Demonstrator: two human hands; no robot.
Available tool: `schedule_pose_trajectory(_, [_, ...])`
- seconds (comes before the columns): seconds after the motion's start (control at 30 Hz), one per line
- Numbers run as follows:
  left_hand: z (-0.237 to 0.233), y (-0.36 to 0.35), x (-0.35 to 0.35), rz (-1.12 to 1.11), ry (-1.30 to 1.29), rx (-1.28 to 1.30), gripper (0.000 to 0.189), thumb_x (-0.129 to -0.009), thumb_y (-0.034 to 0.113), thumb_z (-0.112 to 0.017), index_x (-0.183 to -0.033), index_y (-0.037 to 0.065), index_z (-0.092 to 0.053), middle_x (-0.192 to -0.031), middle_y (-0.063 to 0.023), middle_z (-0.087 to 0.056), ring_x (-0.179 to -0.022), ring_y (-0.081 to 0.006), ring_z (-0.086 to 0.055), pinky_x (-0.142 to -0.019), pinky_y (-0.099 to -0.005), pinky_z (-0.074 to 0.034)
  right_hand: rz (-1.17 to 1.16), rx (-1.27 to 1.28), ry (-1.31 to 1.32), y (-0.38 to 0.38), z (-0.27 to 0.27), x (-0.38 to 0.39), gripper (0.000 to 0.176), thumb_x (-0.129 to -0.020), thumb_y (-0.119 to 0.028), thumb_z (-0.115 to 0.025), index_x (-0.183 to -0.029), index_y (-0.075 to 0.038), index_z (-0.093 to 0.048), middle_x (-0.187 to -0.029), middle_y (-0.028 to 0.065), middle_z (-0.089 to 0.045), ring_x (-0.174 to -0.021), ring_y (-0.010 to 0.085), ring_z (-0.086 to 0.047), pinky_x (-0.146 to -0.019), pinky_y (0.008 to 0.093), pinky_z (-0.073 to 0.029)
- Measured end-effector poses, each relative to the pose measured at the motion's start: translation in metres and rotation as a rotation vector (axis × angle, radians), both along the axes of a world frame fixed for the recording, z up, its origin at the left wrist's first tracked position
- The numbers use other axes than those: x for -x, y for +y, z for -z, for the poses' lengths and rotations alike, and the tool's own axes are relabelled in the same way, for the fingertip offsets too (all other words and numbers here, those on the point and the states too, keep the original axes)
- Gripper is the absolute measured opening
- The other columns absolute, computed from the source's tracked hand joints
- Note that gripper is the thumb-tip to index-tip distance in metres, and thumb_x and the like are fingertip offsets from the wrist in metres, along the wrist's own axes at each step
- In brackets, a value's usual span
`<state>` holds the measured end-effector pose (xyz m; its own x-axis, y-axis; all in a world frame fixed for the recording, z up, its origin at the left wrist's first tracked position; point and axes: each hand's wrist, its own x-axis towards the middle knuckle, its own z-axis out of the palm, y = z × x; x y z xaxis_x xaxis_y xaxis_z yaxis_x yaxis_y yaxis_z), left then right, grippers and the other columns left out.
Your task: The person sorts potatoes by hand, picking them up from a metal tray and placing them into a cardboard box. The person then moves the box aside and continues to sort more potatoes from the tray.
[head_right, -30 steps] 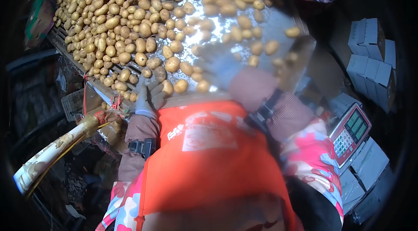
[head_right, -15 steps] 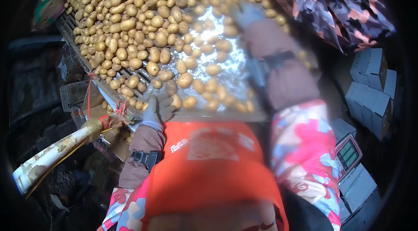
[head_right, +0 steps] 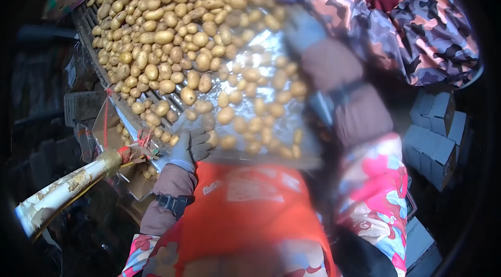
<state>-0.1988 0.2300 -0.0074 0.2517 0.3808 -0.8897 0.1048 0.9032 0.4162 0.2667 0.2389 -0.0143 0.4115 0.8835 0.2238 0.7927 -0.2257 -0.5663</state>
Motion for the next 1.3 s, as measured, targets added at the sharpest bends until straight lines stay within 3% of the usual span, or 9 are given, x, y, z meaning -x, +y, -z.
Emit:
schedule_pose_trajectory(0.3, [0.037, -0.006, 0.025, -0.068, -0.076, -0.056, 0.06, -0.109, 0.048, -0.038, -0.131, -0.003, -0.061, -0.118, -0.0208, -0.07, -0.094, -0.0335, -0.07, -0.085, -0.0422, -0.059, 0.21, 0.367, -0.058, 0.032, 0.032, -0.031, 0.058, -0.096, -0.031, -0.058, -0.152, -0.019, -0.046, -0.14, 0.0255, -0.057, -0.131, 0.0406, -0.056, -0.111, 0.046, -0.044])
schedule_pose_trajectory(0.43, [0.097, -0.011, 0.046, 0.503, -0.107, -0.834, 0.034, -0.098, 0.026, -0.055, -0.128, 0.017, -0.067, -0.12, -0.0043, -0.069, -0.11, -0.0304, -0.065, -0.09, -0.0441, -0.055, 0.239, 0.479, -0.138, 0.0, 0.028, -0.025, 0.059, -0.093, -0.039, -0.063, -0.147, -0.02, -0.051, -0.138, 0.0231, -0.059, -0.126, 0.0402, -0.059, -0.107, 0.0456, -0.047])
schedule_pose_trajectory(0.63, [0.056, -0.005, 0.04, 0.409, -0.337, -0.663, 0.026, -0.093, 0.022, -0.061, -0.116, 0.021, -0.071, -0.11, 0.0024, -0.069, -0.113, -0.021, -0.065, -0.08, -0.0437, -0.057, 0.234, 0.417, -0.307, -0.031, 0.035, -0.004, 0.057, -0.085, -0.043, -0.071, -0.137, -0.019, -0.062, -0.129, 0.019, -0.062, -0.115, 0.038, -0.064, -0.101, 0.0446, -0.052])
schedule_pose_trajectory(0.8, [0.028, -0.022, 0.006, 0.365, -0.319, -0.552, 0.031, -0.097, 0.026, -0.059, -0.126, 0.018, -0.066, -0.11, 0.0026, -0.069, -0.114, -0.0198, -0.063, -0.084, -0.046, -0.057, 0.262, 0.058, 0.422, -0.083, -0.027, 0.089, 0.046, -0.095, -0.029, -0.07, -0.134, -0.006, -0.063, -0.122, 0.0149, -0.067, -0.11, 0.0264, -0.066, -0.098, 0.0357, -0.052])
schedule_pose_trajectory(0.87, [0.016, -0.035, -0.004, 0.431, -0.258, -0.657, 0.033, -0.1, 0.027, -0.057, -0.13, 0.017, -0.063, -0.11, 0.0004, -0.068, -0.111, -0.0196, -0.063, -0.085, -0.0434, -0.056, 0.16, 0.184, 0.796, -0.1, -0.063, 0.155, 0.042, -0.099, -0.027, -0.066, -0.133, -0.003, -0.062, -0.119, 0.0136, -0.068, -0.11, 0.025, -0.066, -0.098, 0.0346, -0.052])
schedule_pose_trajectory(1.0, [-0.005, -0.041, -0.02, 0.617, -0.106, -1.104, 0.036, -0.105, 0.028, -0.053, -0.139, 0.015, -0.056, -0.112, -0.0051, -0.066, -0.104, -0.019, -0.064, -0.085, -0.0353, -0.055, -0.42, 0.183, 0.417, -0.133, -0.014, 0.22, 0.039, -0.099, -0.019, -0.062, -0.135, -0.005, -0.062, -0.115, 0.0143, -0.069, -0.11, 0.0314, -0.065, -0.1, 0.0388, -0.05])
schedule_pose_trajectory(1.17, [-0.026, -0.031, 0.105, 0.59, -0.045, -0.744, 0.032, -0.103, 0.022, -0.056, -0.133, 0.011, -0.057, -0.114, -0.0067, -0.064, -0.099, -0.0179, -0.064, -0.078, -0.0303, -0.056, -0.091, 0.406, 0.05, -0.141, -0.011, 0.18, 0.037, -0.094, -0.012, -0.064, -0.131, -0.006, -0.064, -0.123, 0.0182, -0.066, -0.117, 0.0345, -0.062, -0.104, 0.0411, -0.048])
schedule_pose_trajectory(1.27, [-0.017, -0.026, 0.208, 0.591, 0.695, -1.078, 0.042, -0.103, 0.037, -0.056, -0.128, 0.003, -0.057, -0.124, -0.0164, -0.065, -0.101, -0.025, -0.068, -0.084, -0.0333, -0.06, 0.073, 0.217, 0.273, -0.157, 0.034, 0.099, 0.035, -0.097, -0.011, -0.064, -0.131, -0.004, -0.066, -0.124, 0.0163, -0.069, -0.12, 0.029, -0.064, -0.106, 0.0376, -0.048])
schedule_pose_trajectory(1.3, [-0.004, -0.015, 0.25, 0.039, 0.436, -0.807, 0.04, -0.103, 0.035, -0.056, -0.127, 0.003, -0.058, -0.124, -0.0169, -0.065, -0.106, -0.0272, -0.067, -0.088, -0.0361, -0.059, 0.03, 0.266, 0.094, -0.166, 0.063, 0.059, 0.033, -0.097, -0.01, -0.064, -0.129, -0.005, -0.068, -0.121, 0.0155, -0.07, -0.117, 0.0276, -0.066, -0.105, 0.0362, -0.049])
